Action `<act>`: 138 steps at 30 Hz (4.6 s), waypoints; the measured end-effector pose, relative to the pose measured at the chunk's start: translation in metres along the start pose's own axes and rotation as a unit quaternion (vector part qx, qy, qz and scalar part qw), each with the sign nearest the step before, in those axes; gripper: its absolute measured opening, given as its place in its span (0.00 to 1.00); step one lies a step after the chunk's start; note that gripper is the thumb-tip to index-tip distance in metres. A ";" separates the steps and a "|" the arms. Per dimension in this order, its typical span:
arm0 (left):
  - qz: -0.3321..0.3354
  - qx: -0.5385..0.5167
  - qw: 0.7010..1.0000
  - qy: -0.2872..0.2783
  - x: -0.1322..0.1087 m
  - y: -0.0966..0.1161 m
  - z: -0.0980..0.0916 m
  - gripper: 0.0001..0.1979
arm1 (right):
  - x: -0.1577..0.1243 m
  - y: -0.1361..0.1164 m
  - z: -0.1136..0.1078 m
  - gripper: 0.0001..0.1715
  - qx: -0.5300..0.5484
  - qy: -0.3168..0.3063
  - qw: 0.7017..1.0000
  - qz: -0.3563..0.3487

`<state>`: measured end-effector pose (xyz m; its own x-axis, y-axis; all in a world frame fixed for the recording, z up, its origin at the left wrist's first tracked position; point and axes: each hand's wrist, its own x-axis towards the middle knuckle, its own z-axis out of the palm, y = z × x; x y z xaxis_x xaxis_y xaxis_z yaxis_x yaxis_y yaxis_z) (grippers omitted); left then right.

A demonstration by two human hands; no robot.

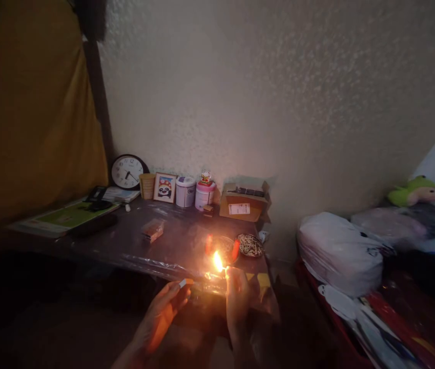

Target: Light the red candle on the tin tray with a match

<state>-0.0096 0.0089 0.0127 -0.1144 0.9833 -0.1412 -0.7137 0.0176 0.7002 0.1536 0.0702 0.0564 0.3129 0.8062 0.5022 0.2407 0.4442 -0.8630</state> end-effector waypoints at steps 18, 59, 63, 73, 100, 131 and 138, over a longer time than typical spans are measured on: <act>-0.013 -0.018 1.000 0.006 0.017 -0.013 -0.014 0.12 | 0.023 0.022 0.017 0.15 0.084 -0.013 0.996 0.006; -0.038 -0.023 0.999 0.008 0.014 -0.011 -0.012 0.14 | 0.070 0.018 0.067 0.20 0.104 -0.057 0.992 0.052; -0.046 -0.019 0.998 0.024 0.017 -0.013 -0.015 0.16 | 0.072 0.024 0.071 0.20 0.096 -0.055 0.993 0.050; -0.044 -0.015 0.998 0.037 0.013 -0.011 -0.008 0.18 | 0.074 0.029 0.076 0.19 0.086 -0.054 0.994 0.045; -0.058 -0.029 0.998 0.007 0.013 -0.009 -0.011 0.15 | 0.073 0.028 0.076 0.20 0.098 -0.056 0.992 0.062; -0.067 -0.039 0.997 -0.027 0.013 -0.014 -0.017 0.13 | 0.078 -0.040 0.014 0.16 0.264 -0.124 0.954 0.070; -0.072 -0.032 0.997 -0.019 0.016 -0.015 -0.019 0.15 | 0.067 -0.016 -0.029 0.17 -0.010 -0.196 0.980 0.045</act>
<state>-0.0136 0.0205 -0.0129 0.0175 0.9776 -0.2095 -0.7630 0.1485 0.6292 0.1978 0.1056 0.1058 -0.0416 0.9316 0.3612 0.2471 0.3598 -0.8997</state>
